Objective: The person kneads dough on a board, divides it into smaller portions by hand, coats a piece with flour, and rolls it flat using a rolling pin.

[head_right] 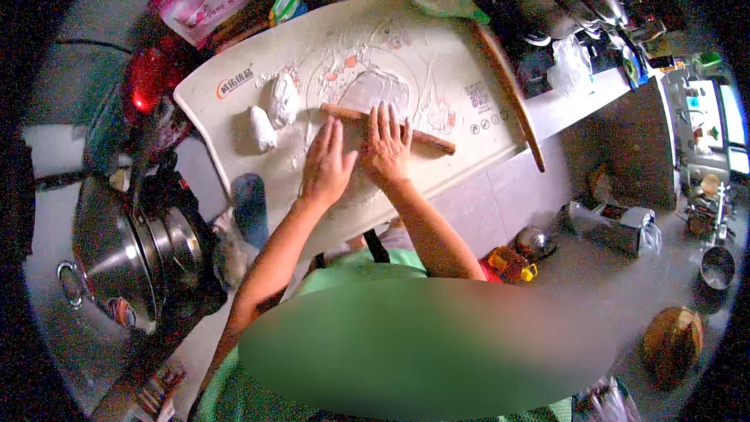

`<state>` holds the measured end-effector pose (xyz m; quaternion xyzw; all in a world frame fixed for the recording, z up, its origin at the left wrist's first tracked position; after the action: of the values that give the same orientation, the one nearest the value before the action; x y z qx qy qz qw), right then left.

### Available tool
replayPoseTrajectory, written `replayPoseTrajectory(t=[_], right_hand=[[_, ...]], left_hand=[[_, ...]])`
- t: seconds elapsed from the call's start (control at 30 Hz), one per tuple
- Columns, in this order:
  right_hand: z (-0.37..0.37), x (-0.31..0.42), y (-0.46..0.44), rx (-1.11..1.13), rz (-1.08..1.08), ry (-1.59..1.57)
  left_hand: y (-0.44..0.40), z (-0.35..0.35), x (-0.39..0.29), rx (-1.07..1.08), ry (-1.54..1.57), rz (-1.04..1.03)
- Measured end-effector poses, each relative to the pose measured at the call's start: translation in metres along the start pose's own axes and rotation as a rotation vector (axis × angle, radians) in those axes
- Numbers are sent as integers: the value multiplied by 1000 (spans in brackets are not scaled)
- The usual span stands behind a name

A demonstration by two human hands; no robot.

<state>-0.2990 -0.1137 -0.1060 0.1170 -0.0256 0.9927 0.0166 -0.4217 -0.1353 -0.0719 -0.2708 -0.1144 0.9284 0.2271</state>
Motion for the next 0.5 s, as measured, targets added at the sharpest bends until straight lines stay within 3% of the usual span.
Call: replayPoseTrajectory(t=[0.1,0.5], right_hand=[[3,-13,-11,12,-10,-44],[28,-94,-68,25,-74,29]], left_hand=[[-39,-32,12,46,-168,-117],[-176,-93,26,8,-246,-251]])
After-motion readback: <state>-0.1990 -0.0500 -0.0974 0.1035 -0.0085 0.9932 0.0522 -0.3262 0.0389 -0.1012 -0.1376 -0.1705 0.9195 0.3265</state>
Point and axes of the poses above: each hand's wrist, its own y-axis away from the middle knuckle, its own z-axis out of the back of the hand, x = y × z, the point moved 6 cm from there along -y, towards the middle knuckle, and after that the axes turned 15 degrees about -z, right-handed, at the moved point
